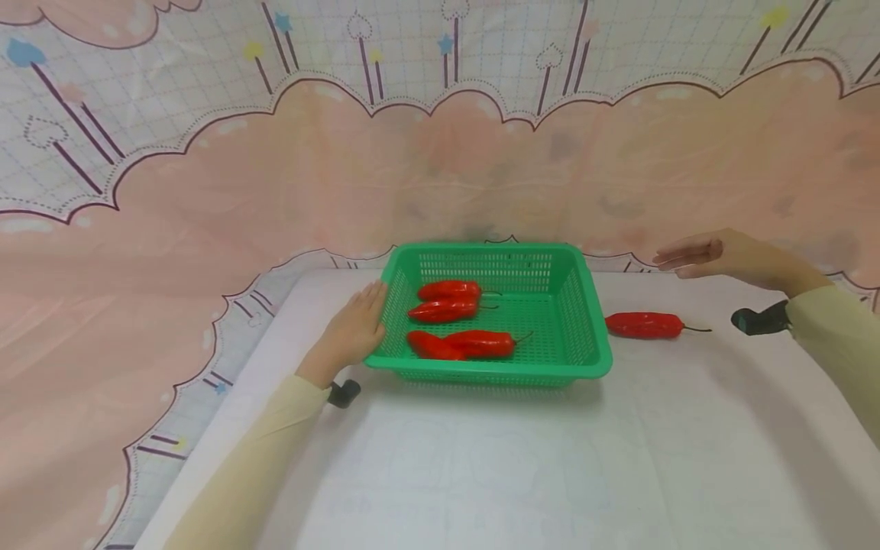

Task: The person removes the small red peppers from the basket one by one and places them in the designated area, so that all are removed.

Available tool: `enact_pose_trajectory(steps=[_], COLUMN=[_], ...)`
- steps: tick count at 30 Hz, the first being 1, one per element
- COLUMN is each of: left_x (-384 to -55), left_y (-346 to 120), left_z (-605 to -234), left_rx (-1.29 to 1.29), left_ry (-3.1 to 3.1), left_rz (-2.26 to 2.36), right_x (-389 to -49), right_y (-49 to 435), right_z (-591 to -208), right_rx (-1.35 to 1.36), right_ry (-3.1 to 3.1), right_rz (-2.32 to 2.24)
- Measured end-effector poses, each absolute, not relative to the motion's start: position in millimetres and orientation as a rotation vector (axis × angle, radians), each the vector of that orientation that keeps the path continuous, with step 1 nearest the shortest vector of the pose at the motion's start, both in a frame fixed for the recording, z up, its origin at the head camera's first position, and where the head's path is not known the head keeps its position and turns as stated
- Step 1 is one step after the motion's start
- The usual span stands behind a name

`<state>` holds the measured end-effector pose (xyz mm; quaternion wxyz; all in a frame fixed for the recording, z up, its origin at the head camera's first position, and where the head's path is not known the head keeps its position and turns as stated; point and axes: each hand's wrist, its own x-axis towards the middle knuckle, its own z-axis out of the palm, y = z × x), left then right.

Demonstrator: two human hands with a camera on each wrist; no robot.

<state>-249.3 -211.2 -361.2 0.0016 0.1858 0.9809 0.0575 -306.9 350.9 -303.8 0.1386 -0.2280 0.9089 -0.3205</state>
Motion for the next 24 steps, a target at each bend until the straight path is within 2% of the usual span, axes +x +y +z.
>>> enact_pose_trajectory(steps=[8,24], left_x=[-250.2,-252.3], left_y=[-212.4,-213.2], left_z=[-363.3,-364.6], left_rx=[0.585,0.578], left_ry=[3.083,3.083], left_rz=[0.181,0.173], right_x=[-310.7,-317.7], right_y=[318.3,248.1], right_z=[-283.0,-267.4], right_rx=[-0.703,-0.772], right_ry=[2.548,2.419], right_rz=[-0.953,-0.910])
